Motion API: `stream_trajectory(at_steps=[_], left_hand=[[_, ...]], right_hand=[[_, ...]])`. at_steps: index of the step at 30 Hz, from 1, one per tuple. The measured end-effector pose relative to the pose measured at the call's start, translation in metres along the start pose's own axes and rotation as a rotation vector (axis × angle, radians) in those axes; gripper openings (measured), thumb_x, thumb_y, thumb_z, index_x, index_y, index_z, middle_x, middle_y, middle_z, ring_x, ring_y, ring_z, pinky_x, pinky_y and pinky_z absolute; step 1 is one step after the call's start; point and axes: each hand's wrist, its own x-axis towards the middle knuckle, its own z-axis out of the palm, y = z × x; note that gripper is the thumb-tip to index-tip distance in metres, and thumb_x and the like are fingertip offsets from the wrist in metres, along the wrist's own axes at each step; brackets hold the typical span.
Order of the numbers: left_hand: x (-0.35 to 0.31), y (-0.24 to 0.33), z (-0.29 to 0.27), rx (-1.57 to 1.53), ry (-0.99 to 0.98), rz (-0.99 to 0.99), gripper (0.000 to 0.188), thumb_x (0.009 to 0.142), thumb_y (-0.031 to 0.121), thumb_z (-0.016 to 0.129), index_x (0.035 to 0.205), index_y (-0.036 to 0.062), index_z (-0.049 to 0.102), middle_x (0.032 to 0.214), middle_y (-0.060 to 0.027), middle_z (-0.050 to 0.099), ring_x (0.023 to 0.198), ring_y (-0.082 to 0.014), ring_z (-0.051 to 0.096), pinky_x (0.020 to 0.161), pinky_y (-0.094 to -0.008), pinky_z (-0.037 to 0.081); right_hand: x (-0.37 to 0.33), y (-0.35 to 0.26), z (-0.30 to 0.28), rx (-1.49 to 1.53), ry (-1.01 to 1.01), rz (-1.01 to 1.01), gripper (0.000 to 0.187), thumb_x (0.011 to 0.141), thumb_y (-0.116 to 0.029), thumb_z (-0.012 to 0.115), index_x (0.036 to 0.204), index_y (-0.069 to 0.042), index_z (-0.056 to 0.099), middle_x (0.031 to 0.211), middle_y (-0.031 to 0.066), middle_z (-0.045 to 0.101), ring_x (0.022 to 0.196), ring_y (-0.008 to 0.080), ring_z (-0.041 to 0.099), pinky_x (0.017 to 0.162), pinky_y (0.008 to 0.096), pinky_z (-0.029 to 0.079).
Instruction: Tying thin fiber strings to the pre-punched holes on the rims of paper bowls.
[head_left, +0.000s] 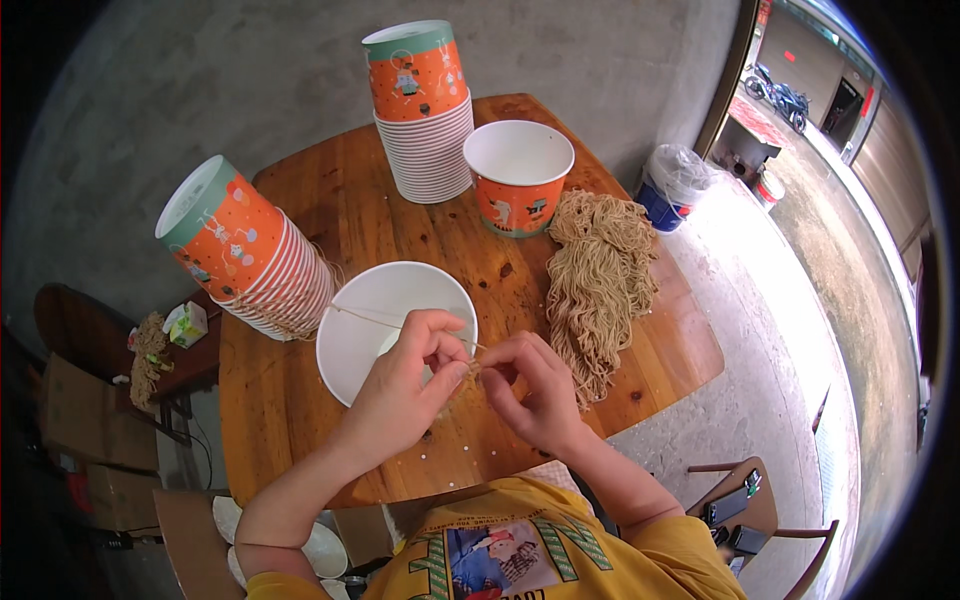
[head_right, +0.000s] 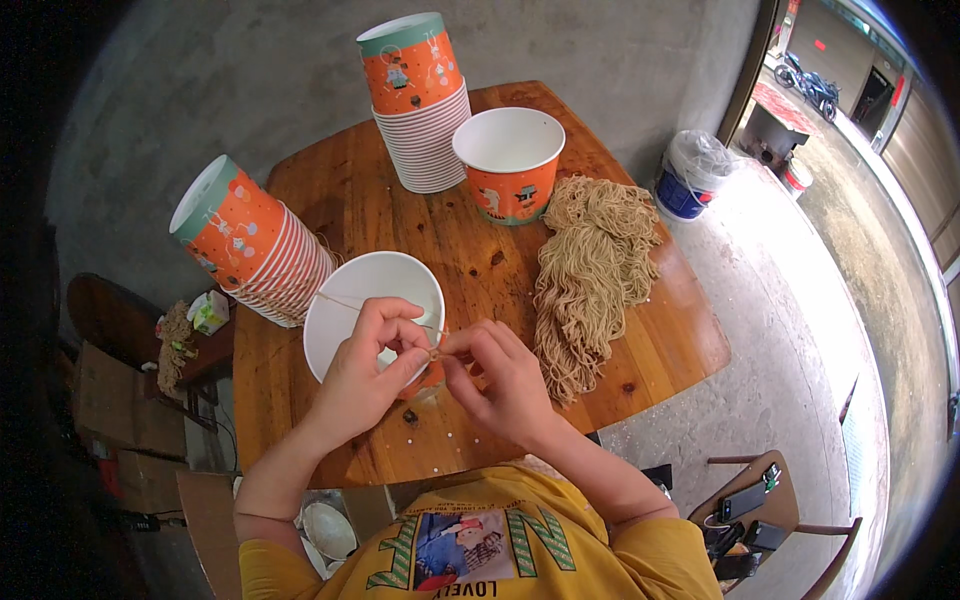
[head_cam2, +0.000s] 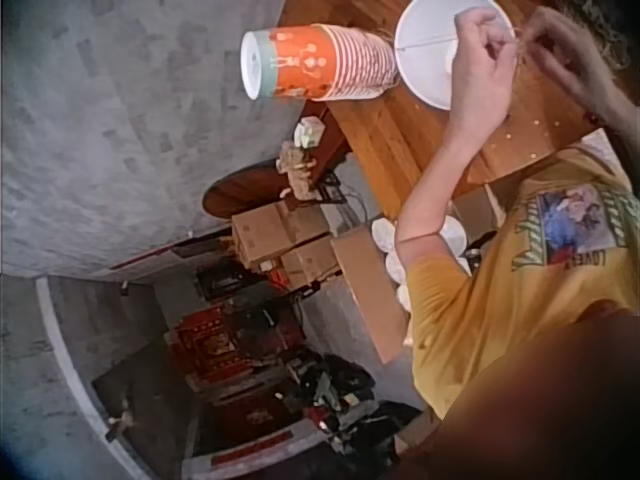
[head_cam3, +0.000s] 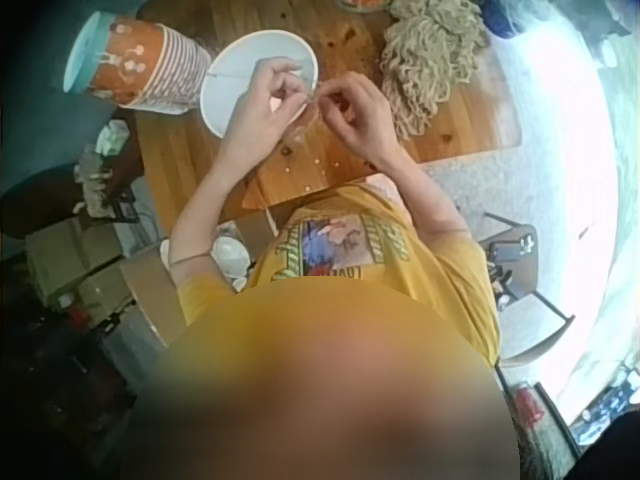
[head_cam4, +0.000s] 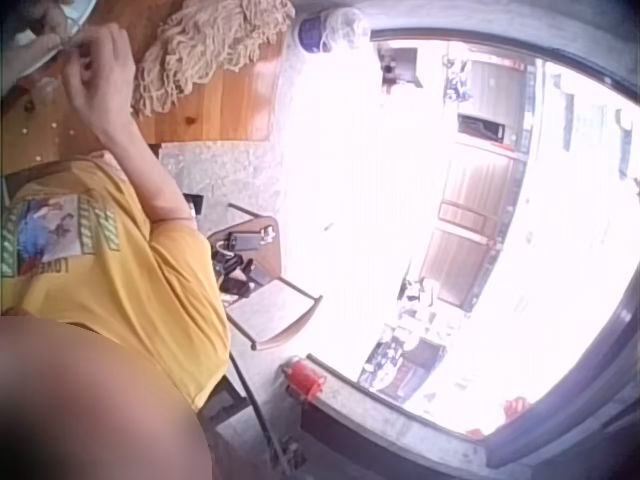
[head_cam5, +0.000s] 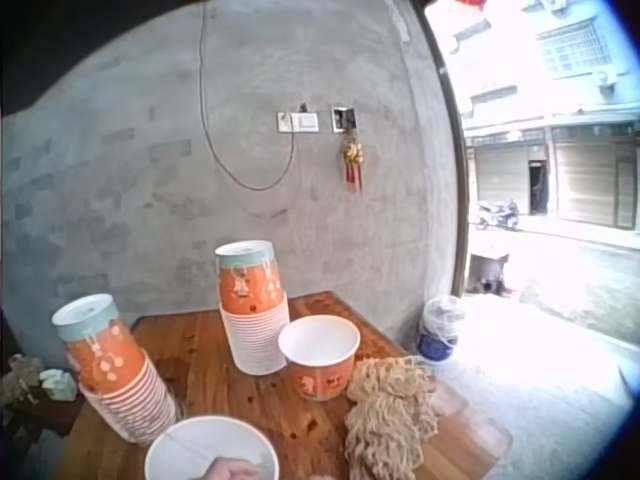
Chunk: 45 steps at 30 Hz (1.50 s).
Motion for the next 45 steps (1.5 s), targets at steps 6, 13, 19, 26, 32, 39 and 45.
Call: stream_trajectory(at_steps=[6,13,19,26,32,39,45], left_hand=[[-0.002,-0.002,0.002,0.116,0.025,0.105,0.032,0.092,0.0,0.055,0.12,0.0017,0.042,0.089,-0.0085,0.057,0.08,-0.0196,0.059,0.076,-0.0331,0.05],[-0.002,-0.003,0.002,0.222,0.035,0.168,0.032,0.09,-0.002,0.057,0.119,0.0019,0.044,0.09,-0.0107,0.057,0.082,-0.0251,0.06,0.075,-0.0363,0.051],[-0.002,-0.007,0.002,0.206,0.045,0.16,0.034,0.089,-0.001,0.058,0.12,0.0027,0.044,0.09,-0.0087,0.055,0.081,-0.0222,0.058,0.073,-0.034,0.05],[0.0,0.004,-0.005,0.079,-0.077,-0.095,0.03,0.092,0.003,0.055,0.119,0.0032,0.043,0.087,-0.0071,0.054,0.078,-0.0188,0.056,0.073,-0.0309,0.048],[0.0,-0.004,-0.006,0.396,-0.014,0.132,0.014,0.091,0.005,0.055,0.103,0.0023,0.05,0.092,-0.0123,0.053,0.088,-0.0303,0.056,0.078,-0.0393,0.047],[-0.003,-0.003,-0.01,0.53,-0.028,0.137,0.008,0.089,0.002,0.052,0.097,0.0027,0.051,0.095,-0.0138,0.049,0.096,-0.0335,0.052,0.081,-0.0431,0.044],[-0.003,-0.005,-0.013,0.502,-0.002,0.145,0.003,0.091,0.003,0.05,0.093,0.0031,0.052,0.092,-0.0133,0.049,0.09,-0.0326,0.052,0.079,-0.0396,0.043]], right_hand=[[0.001,0.002,-0.001,0.004,-0.023,-0.033,0.017,0.081,0.004,0.063,0.098,-0.002,0.061,0.085,0.0078,0.058,0.067,0.0168,0.056,0.059,0.0261,0.046],[0.004,0.003,-0.003,-0.167,-0.013,-0.106,0.016,0.079,0.003,0.067,0.093,-0.003,0.062,0.08,0.0061,0.059,0.066,0.0178,0.056,0.056,0.0269,0.046],[0.001,0.003,0.003,-0.001,-0.001,0.066,0.009,0.084,0.0,0.065,0.091,-0.003,0.061,0.079,0.0054,0.061,0.069,0.0135,0.058,0.057,0.0256,0.046],[-0.004,0.006,0.007,0.247,-0.028,0.285,0.008,0.094,-0.009,0.06,0.094,-0.001,0.059,0.079,0.0008,0.062,0.07,0.0067,0.059,0.061,0.0218,0.048],[-0.008,0.008,0.01,0.29,-0.052,0.368,0.008,0.098,-0.009,0.054,0.098,-0.001,0.055,0.073,0.0026,0.064,0.067,0.0072,0.061,0.062,0.0218,0.051],[-0.01,0.005,0.01,0.225,-0.072,0.346,0.009,0.098,-0.008,0.052,0.099,0.0,0.056,0.076,0.0043,0.067,0.07,0.009,0.065,0.065,0.0234,0.053],[-0.012,0.008,0.009,0.102,-0.093,0.261,0.006,0.094,-0.004,0.056,0.098,0.0,0.058,0.079,0.0055,0.069,0.072,0.0102,0.066,0.066,0.0231,0.053]])
